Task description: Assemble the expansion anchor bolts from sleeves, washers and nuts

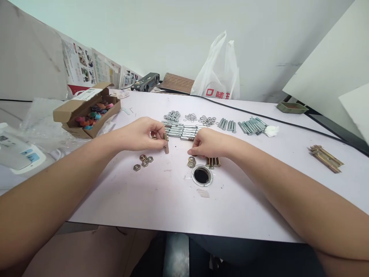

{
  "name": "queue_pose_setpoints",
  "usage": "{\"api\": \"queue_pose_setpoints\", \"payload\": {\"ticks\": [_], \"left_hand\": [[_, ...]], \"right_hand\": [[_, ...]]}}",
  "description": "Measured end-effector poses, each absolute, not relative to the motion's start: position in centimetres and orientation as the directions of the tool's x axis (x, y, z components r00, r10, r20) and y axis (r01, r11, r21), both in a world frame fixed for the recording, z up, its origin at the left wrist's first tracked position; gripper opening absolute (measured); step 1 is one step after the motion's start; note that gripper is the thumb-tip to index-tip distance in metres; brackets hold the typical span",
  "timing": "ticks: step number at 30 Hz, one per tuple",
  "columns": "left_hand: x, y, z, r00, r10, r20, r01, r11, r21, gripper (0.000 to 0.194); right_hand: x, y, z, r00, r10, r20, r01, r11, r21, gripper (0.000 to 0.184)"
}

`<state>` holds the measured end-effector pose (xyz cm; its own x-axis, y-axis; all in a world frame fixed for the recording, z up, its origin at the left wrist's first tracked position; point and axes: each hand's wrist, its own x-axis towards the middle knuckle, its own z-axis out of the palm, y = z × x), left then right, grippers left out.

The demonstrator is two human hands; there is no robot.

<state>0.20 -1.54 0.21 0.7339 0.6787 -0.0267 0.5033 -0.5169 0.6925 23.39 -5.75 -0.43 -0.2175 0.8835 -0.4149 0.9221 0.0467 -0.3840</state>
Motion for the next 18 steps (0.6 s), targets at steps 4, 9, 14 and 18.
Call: {"api": "queue_pose_setpoints", "payload": {"ticks": [4,9,14,18], "left_hand": [[0.7,-1.9,0.0,0.731,0.681,0.032,0.471,-0.539,0.698,0.006],[1.1,-2.1,-0.2,0.719,0.694,0.037,0.472,-0.526,0.708,0.005],[1.0,-2.0,-0.1,0.73,0.684,0.003,0.478,-0.513,0.713,0.007],[0.9,-2.0,-0.1,0.732,0.682,-0.007,0.475,-0.502,0.723,0.008]], "right_hand": [[23.9,-6.1,-0.5,-0.222,0.915,-0.337,0.913,0.074,-0.4,0.03],[24.5,-6.2,-0.1,-0.237,0.927,-0.29,0.922,0.12,-0.368,0.027],[24.7,-6.0,-0.1,-0.273,0.918,-0.288,0.911,0.151,-0.384,0.017],[24.3,-6.3,0.7,-0.268,0.924,-0.272,0.856,0.099,-0.507,0.026]]}}
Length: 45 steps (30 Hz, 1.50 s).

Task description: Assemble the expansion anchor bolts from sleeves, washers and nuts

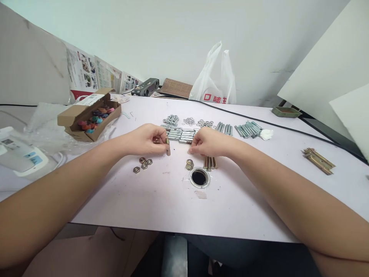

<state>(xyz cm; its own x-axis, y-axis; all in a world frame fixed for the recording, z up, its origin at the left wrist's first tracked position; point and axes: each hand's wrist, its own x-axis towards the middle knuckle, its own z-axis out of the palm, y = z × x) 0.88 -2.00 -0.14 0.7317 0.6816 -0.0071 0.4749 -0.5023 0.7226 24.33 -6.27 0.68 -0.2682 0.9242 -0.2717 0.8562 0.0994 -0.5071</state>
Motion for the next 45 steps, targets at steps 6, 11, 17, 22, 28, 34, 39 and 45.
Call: {"api": "queue_pose_setpoints", "payload": {"ticks": [6,11,17,22,28,34,39,45], "left_hand": [[0.8,-2.1,-0.2,0.769,0.639,0.001,0.437,-0.527,0.729,0.009],[0.7,-2.0,-0.4,0.766,0.643,-0.006,0.437,-0.514,0.738,0.011],[0.7,-1.7,-0.7,0.79,0.613,0.011,0.402,-0.533,0.744,0.01],[0.7,-1.7,-0.6,0.794,0.607,0.032,0.397,-0.557,0.729,0.014],[0.7,-1.7,-0.7,0.774,0.632,0.036,0.408,-0.542,0.734,0.008],[0.7,-1.6,-0.7,0.79,0.612,0.039,0.389,-0.55,0.739,0.012],[0.7,-1.5,-0.9,0.773,0.633,0.041,0.404,-0.541,0.737,0.009],[0.7,-1.5,-1.0,0.754,0.657,0.029,0.431,-0.526,0.733,0.007]], "right_hand": [[21.4,-6.5,1.7,-0.204,0.969,-0.137,0.601,0.013,-0.799,0.04],[20.3,-5.8,0.8,-0.252,0.954,-0.161,0.553,0.006,-0.833,0.044],[20.7,-5.6,0.9,-0.217,0.958,-0.185,0.379,-0.092,-0.921,0.05],[20.3,-5.8,0.6,-0.285,0.936,-0.206,0.423,-0.07,-0.903,0.048],[20.5,-5.9,0.6,-0.287,0.942,-0.174,0.455,-0.026,-0.89,0.046],[19.8,-6.3,0.7,-0.327,0.932,-0.16,0.482,0.019,-0.876,0.043],[21.0,-5.8,1.2,-0.198,0.978,-0.062,0.674,0.09,-0.733,0.041],[22.7,-5.2,0.6,-0.199,0.973,-0.113,0.906,0.139,-0.401,0.03]]}}
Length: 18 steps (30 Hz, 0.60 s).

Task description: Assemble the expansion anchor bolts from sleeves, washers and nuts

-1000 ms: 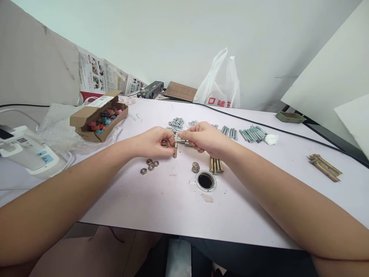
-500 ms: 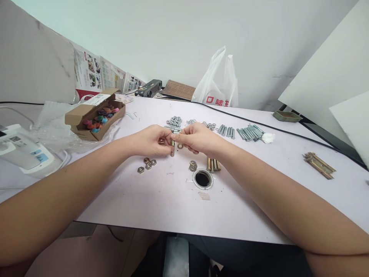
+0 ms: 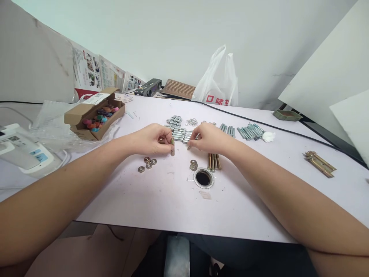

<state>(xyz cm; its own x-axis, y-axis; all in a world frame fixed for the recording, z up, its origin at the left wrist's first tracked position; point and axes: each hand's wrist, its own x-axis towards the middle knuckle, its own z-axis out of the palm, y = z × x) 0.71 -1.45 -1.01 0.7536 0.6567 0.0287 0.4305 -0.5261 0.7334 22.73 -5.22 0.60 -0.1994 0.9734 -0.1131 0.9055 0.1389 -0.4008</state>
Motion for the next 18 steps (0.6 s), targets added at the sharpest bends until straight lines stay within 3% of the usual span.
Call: {"api": "queue_pose_setpoints", "payload": {"ticks": [6,11,18], "left_hand": [[0.7,-1.3,-1.1,0.76,0.649,0.04,0.43,-0.547,0.718,0.009],[0.7,-1.4,-1.0,0.764,0.645,0.029,0.431,-0.543,0.721,0.007],[0.7,-1.4,-0.9,0.758,0.651,0.028,0.449,-0.553,0.702,0.008]], "right_hand": [[22.7,-5.5,-0.8,-0.243,0.964,-0.106,0.924,0.197,-0.327,0.03],[22.4,-5.7,-1.0,-0.275,0.955,-0.113,0.905,0.218,-0.366,0.026],[21.9,-5.8,-0.9,-0.306,0.924,-0.231,0.869,0.172,-0.464,0.021]]}}
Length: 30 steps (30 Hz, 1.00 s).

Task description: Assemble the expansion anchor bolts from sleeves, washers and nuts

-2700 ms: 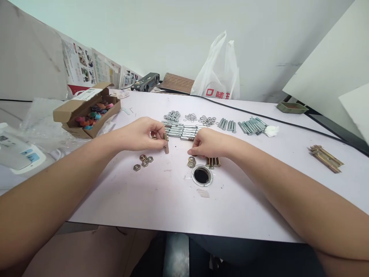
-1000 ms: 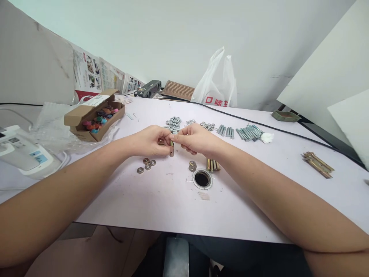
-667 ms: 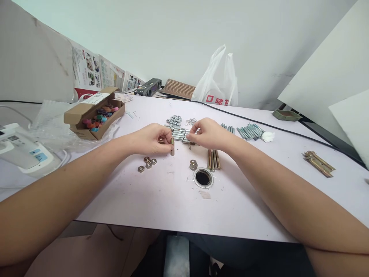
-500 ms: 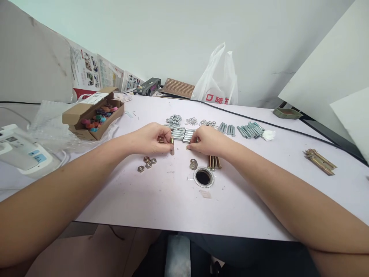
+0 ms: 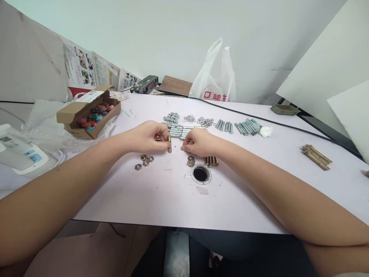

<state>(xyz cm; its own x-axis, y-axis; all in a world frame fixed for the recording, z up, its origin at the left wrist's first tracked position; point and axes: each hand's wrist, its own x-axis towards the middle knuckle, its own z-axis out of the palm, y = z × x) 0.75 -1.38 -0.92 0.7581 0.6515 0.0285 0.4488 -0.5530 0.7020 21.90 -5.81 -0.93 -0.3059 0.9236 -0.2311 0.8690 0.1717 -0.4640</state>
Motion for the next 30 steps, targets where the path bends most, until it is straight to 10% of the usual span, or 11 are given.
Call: {"api": "queue_pose_setpoints", "payload": {"ticks": [11,25,30], "left_hand": [[0.8,-1.6,-0.7,0.766,0.642,0.017,0.455,-0.561,0.691,0.014],[0.6,-1.5,-1.1,0.762,0.647,0.026,0.433,-0.54,0.722,0.009],[0.5,-0.9,-1.2,0.795,0.601,0.085,0.386,-0.609,0.693,0.011]], "right_hand": [[21.0,-6.4,1.6,-0.306,0.934,-0.184,0.393,-0.052,-0.918,0.036],[19.3,-8.7,3.0,-0.101,0.995,-0.026,0.662,0.048,-0.748,0.026],[16.6,-11.3,2.5,-0.374,0.927,-0.018,0.768,0.298,-0.567,0.022]]}}
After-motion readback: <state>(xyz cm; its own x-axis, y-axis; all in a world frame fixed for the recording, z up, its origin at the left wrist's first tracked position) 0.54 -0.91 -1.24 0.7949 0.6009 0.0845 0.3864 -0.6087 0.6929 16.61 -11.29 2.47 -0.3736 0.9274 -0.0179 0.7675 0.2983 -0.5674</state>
